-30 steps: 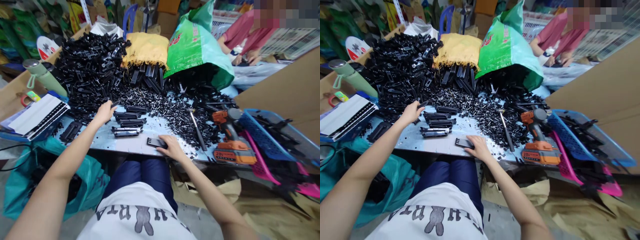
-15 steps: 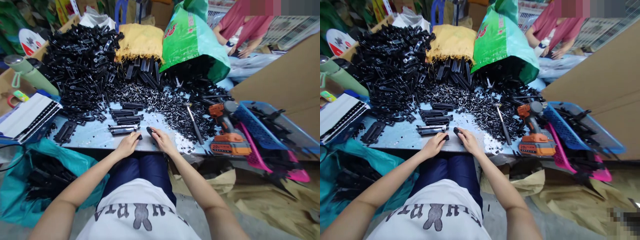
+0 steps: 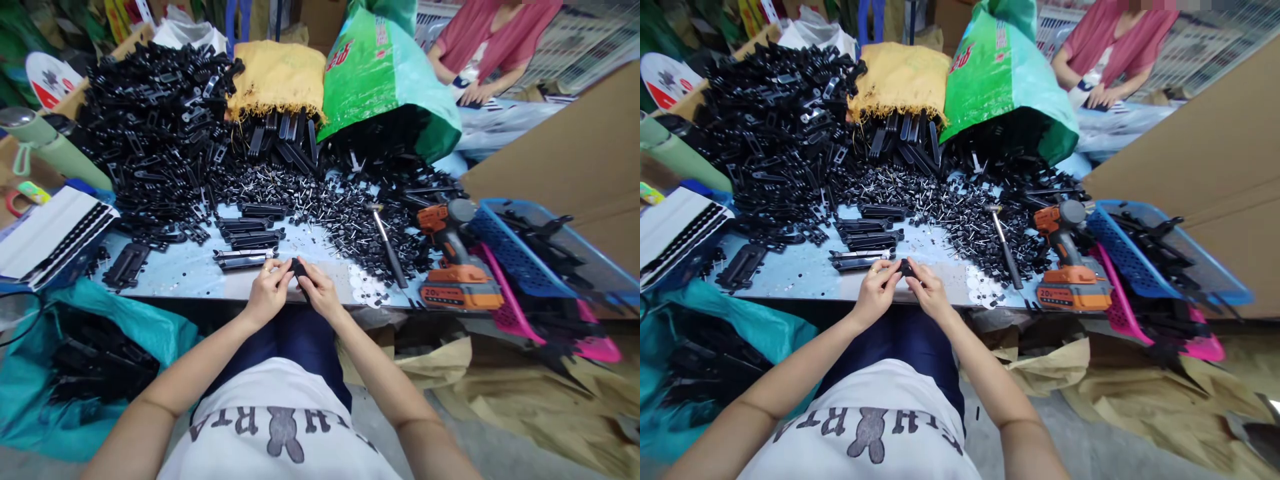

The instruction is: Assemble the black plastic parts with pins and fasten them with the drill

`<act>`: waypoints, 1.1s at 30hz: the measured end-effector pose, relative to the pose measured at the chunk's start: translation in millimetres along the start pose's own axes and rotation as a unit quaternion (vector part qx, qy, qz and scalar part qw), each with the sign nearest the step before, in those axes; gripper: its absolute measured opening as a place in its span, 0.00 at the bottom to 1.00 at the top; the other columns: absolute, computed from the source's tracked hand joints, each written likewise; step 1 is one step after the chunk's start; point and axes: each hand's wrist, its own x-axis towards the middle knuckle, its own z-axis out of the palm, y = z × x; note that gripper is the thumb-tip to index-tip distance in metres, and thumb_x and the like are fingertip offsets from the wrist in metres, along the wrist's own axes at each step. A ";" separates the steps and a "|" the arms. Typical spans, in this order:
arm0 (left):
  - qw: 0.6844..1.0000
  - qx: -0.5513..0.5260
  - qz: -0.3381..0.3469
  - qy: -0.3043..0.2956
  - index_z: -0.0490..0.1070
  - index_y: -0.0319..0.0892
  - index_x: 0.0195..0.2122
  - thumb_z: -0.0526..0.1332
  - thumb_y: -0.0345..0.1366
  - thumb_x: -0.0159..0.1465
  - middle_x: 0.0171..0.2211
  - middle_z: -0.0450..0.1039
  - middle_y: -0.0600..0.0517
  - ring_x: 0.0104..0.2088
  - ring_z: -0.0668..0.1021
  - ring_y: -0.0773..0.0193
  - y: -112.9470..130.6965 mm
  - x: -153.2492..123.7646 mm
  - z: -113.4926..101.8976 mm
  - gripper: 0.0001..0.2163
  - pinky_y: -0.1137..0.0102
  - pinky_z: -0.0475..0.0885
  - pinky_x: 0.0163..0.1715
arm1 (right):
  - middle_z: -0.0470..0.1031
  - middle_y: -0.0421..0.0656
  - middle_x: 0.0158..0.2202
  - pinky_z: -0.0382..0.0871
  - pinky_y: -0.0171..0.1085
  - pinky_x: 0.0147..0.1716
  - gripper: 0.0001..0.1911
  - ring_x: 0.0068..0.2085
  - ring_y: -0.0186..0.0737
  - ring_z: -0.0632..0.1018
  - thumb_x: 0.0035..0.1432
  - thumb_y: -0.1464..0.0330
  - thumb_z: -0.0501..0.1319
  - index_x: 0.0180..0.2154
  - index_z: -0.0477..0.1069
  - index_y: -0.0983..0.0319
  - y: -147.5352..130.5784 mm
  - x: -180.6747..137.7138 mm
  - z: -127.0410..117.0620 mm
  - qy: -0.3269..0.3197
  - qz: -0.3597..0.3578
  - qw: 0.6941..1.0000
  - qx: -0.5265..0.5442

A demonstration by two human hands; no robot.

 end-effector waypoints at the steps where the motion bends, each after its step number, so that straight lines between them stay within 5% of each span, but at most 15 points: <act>1: 0.999 -0.001 0.008 0.043 0.69 0.39 0.50 0.52 0.34 0.66 0.40 0.67 0.46 0.40 0.74 0.65 3.4 0.5 3.1 0.14 0.69 0.72 0.40 | 0.69 0.45 0.37 0.71 0.36 0.30 0.25 0.28 0.33 0.71 0.62 0.58 0.52 0.59 0.61 0.57 -3.0 -1.7 5.2 0.030 0.000 1.000 -0.002; 4: 0.992 -0.001 0.042 0.117 0.68 0.39 0.51 0.51 0.31 0.66 0.40 0.67 0.46 0.41 0.73 0.65 9.6 3.5 8.1 0.14 0.69 0.72 0.41 | 0.70 0.47 0.38 0.72 0.38 0.34 0.26 0.33 0.37 0.72 0.62 0.57 0.51 0.59 0.59 0.59 -9.9 -5.1 15.9 0.078 -0.022 0.996 -0.025; 8: 0.994 -0.015 0.075 0.076 0.69 0.41 0.50 0.52 0.31 0.65 0.40 0.68 0.47 0.40 0.73 0.66 5.0 5.3 6.3 0.13 0.69 0.72 0.40 | 0.69 0.46 0.38 0.72 0.40 0.35 0.26 0.35 0.37 0.72 0.62 0.60 0.52 0.60 0.57 0.58 -9.1 -4.4 11.6 0.061 -0.057 0.996 -0.028; 16: 0.997 -0.026 0.000 0.073 0.70 0.39 0.48 0.52 0.32 0.66 0.39 0.68 0.46 0.40 0.73 0.65 -2.5 -1.5 10.3 0.13 0.67 0.71 0.42 | 0.71 0.46 0.38 0.72 0.37 0.31 0.26 0.30 0.35 0.73 0.61 0.59 0.54 0.59 0.60 0.59 1.3 -5.3 11.2 0.011 -0.001 1.000 0.018; 19: 0.998 -0.025 -0.050 0.031 0.71 0.39 0.46 0.52 0.35 0.66 0.37 0.69 0.47 0.39 0.74 0.64 -1.0 3.8 8.7 0.13 0.66 0.71 0.42 | 0.71 0.49 0.46 0.73 0.37 0.32 0.30 0.36 0.38 0.75 0.57 0.57 0.57 0.59 0.60 0.60 1.1 -3.6 12.0 0.012 0.059 0.997 0.039; 22: 0.992 -0.024 -0.119 0.024 0.72 0.40 0.45 0.50 0.37 0.67 0.38 0.70 0.47 0.41 0.74 0.62 -3.9 2.0 12.6 0.13 0.66 0.71 0.43 | 0.71 0.47 0.51 0.72 0.39 0.40 0.33 0.45 0.43 0.74 0.52 0.55 0.62 0.58 0.62 0.59 0.9 8.5 1.7 -0.054 0.077 0.995 0.029; 27: 0.980 0.027 -0.197 0.022 0.68 0.40 0.48 0.51 0.37 0.66 0.41 0.69 0.45 0.39 0.75 0.62 -16.0 -23.4 22.9 0.13 0.66 0.73 0.39 | 0.75 0.48 0.43 0.69 0.40 0.42 0.25 0.42 0.44 0.76 0.51 0.58 0.64 0.50 0.71 0.61 4.2 33.1 -24.8 -0.227 0.036 0.953 -0.196; 30: 0.981 0.110 -0.160 -0.011 0.66 0.39 0.50 0.53 0.37 0.64 0.43 0.69 0.43 0.39 0.75 0.60 -22.4 -32.2 19.3 0.15 0.66 0.72 0.38 | 0.75 0.48 0.38 0.68 0.40 0.41 0.19 0.40 0.44 0.75 0.54 0.57 0.62 0.43 0.75 0.63 12.0 30.9 -29.0 -0.215 0.013 0.920 -0.327; 33: 0.985 0.156 -0.058 -0.034 0.68 0.41 0.49 0.54 0.36 0.64 0.45 0.69 0.44 0.44 0.73 0.59 -28.8 -27.8 12.2 0.14 0.65 0.71 0.43 | 0.75 0.49 0.40 0.67 0.40 0.43 0.21 0.43 0.44 0.74 0.55 0.56 0.60 0.44 0.73 0.63 25.0 18.1 -25.3 -0.173 -0.032 0.927 -0.330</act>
